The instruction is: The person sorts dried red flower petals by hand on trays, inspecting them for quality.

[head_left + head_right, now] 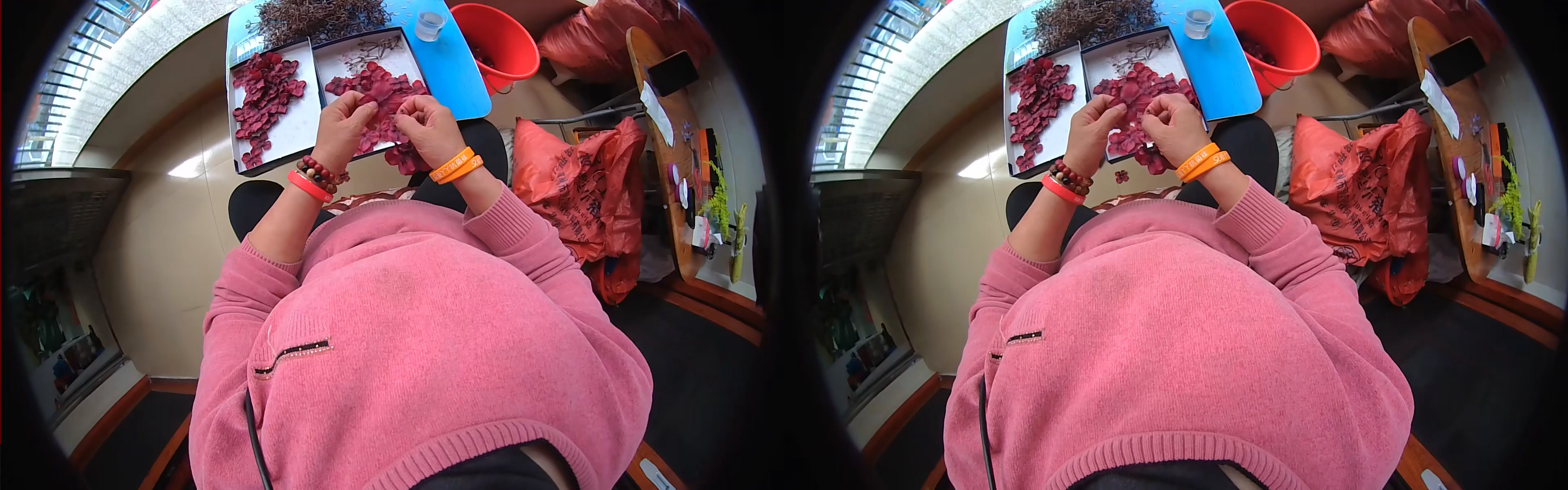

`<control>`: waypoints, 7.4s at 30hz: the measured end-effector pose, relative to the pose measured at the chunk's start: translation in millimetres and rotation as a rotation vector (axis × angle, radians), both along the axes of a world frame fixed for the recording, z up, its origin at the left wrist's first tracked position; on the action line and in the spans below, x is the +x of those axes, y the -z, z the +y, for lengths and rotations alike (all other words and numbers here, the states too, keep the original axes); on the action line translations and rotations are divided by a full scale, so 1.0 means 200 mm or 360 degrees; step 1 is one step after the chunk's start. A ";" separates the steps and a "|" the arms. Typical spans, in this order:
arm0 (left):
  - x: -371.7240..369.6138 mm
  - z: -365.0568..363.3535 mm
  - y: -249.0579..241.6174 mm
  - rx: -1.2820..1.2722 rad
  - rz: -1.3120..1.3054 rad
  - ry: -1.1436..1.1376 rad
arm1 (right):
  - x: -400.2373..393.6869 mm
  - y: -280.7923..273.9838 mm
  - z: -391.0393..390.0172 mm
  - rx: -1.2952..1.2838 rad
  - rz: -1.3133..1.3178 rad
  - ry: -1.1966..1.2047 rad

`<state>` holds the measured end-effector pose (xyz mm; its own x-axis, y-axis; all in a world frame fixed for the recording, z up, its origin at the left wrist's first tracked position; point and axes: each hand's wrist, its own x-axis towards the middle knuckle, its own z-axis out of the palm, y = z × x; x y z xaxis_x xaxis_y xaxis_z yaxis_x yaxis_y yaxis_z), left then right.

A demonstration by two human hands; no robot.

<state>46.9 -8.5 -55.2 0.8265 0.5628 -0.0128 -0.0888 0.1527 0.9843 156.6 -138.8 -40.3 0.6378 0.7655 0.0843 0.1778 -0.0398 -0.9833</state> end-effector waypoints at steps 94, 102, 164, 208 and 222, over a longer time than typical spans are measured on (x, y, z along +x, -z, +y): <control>-0.19 -0.16 -0.33 0.1699 -0.0624 -0.0280 | -0.28 -0.30 -0.13 0.0284 0.0182 0.0034; -0.21 -0.24 -0.32 0.1559 -0.0562 -0.0529 | -0.30 -0.34 -0.11 0.0364 0.0327 -0.0033; -0.32 -0.26 -0.30 0.2232 -0.0258 -0.0185 | -0.27 -0.28 -0.14 0.0229 0.1188 -0.0370; -0.20 -0.23 -0.31 0.2422 0.0204 -0.0107 | -0.23 -0.27 -0.12 -0.0476 0.0957 -0.0287; -0.24 -0.23 -0.32 0.2238 0.0165 0.0111 | -0.25 -0.22 -0.13 -0.0280 0.1108 -0.0310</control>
